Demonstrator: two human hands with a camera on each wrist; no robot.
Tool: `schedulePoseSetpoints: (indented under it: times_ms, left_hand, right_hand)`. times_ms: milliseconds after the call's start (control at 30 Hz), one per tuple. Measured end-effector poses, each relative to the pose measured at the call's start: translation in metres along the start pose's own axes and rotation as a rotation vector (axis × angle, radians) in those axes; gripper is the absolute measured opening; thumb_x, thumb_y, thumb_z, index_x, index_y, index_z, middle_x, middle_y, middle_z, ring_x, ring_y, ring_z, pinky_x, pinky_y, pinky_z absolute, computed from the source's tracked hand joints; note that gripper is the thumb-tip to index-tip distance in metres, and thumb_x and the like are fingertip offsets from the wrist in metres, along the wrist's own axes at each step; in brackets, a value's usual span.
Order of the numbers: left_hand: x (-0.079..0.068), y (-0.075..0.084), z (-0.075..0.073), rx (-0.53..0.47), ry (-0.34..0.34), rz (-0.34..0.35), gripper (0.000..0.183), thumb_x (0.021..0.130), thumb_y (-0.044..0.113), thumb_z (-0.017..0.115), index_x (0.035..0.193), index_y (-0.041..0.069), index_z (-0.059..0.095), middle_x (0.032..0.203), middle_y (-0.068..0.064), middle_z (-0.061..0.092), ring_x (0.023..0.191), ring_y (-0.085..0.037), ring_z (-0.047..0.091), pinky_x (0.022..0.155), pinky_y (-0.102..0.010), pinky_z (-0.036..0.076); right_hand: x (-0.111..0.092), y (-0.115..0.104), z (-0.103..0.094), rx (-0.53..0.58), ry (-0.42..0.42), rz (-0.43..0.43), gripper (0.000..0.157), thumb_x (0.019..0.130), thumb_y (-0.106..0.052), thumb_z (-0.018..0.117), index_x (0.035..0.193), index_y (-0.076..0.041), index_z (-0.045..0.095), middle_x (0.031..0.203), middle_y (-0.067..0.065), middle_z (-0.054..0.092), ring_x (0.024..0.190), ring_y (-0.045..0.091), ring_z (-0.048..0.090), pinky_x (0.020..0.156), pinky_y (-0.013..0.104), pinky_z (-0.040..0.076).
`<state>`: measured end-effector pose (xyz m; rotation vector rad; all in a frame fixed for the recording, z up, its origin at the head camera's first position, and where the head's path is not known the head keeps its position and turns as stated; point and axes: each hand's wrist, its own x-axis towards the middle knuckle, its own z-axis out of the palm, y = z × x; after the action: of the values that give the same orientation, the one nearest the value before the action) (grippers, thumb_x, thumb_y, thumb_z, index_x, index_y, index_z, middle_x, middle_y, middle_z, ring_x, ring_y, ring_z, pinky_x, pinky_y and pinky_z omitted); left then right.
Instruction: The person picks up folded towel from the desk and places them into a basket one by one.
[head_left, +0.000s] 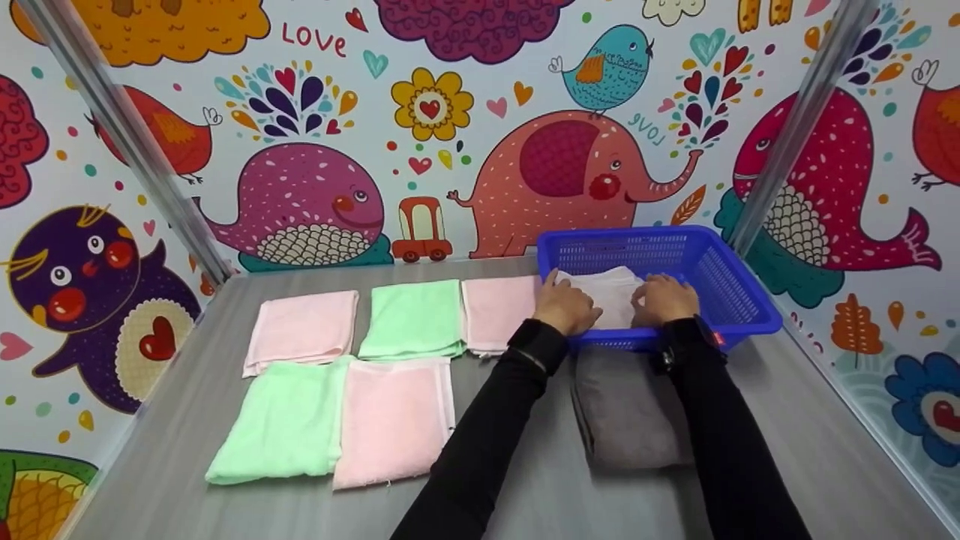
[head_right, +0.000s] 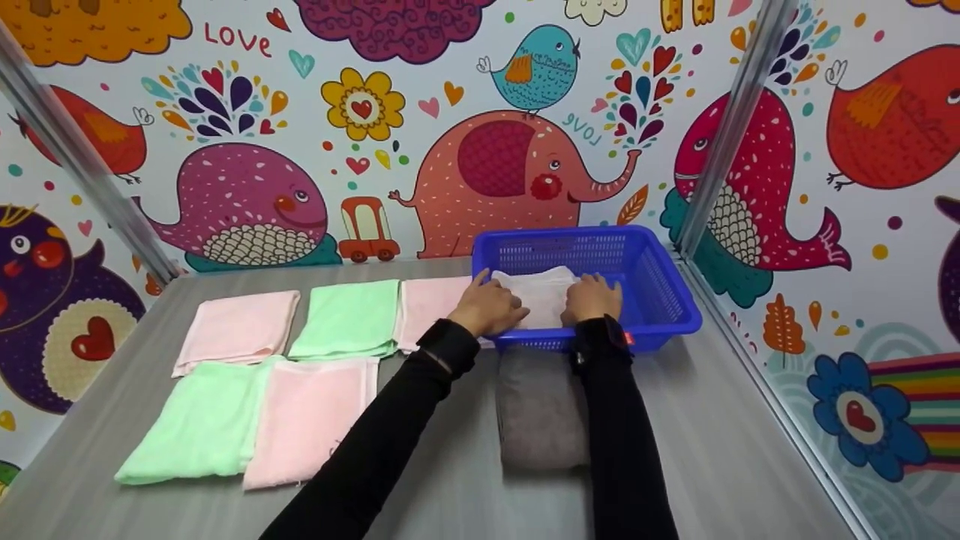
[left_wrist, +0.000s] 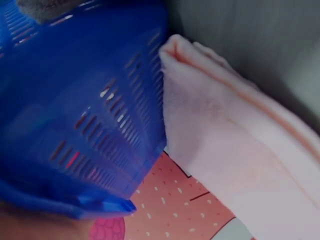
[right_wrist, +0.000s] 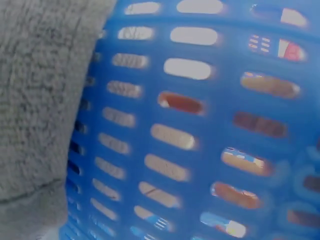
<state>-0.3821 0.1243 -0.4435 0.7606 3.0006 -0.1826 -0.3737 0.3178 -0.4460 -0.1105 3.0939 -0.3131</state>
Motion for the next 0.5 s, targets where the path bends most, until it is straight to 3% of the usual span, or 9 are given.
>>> schedulePoseSetpoints:
  times_ms: [133,267,400,500]
  left_hand:
    - [-0.011,-0.007,-0.006,-0.068,0.111,0.051,0.049,0.109,0.054,0.036,0.144,0.031,0.062,0.148,0.007,0.06,0.143,-0.019,0.049,0.125,-0.044,0.028]
    - [-0.035,-0.019,-0.015,-0.128,0.21,0.108,0.049,0.108,0.051,0.043,0.153,0.033,0.051,0.159,0.005,0.05,0.149,-0.022,0.043,0.124,-0.048,0.032]
    - [-0.08,-0.048,-0.011,-0.179,0.274,0.141,0.057,0.105,0.046,0.054,0.159,0.033,0.041,0.165,0.001,0.041,0.153,-0.029,0.037,0.122,-0.054,0.034]
    - [-0.126,-0.083,0.004,-0.23,0.325,0.114,0.061,0.102,0.04,0.063,0.158,0.028,0.044,0.162,-0.005,0.046,0.147,-0.035,0.045,0.114,-0.057,0.043]
  right_hand:
    - [0.001,-0.001,-0.001,0.021,0.203,-0.039,0.036,0.085,-0.022,0.072,0.115,-0.003,0.077,0.127,0.027,0.068,0.122,0.049,0.06,0.107,0.069,0.04]
    - [-0.008,-0.008,-0.003,0.111,0.363,-0.05,0.032,0.083,-0.018,0.069,0.11,-0.004,0.079,0.119,0.026,0.072,0.109,0.051,0.066,0.091,0.067,0.05]
    - [-0.028,-0.017,0.005,0.216,0.485,-0.058,0.025,0.092,-0.017,0.066,0.109,-0.005,0.079,0.111,0.022,0.075,0.1,0.047,0.069,0.083,0.064,0.052]
    - [-0.043,-0.018,0.016,0.253,0.511,-0.065,0.024,0.097,-0.024,0.067,0.105,-0.006,0.08,0.099,0.017,0.077,0.09,0.039,0.071,0.079,0.06,0.052]
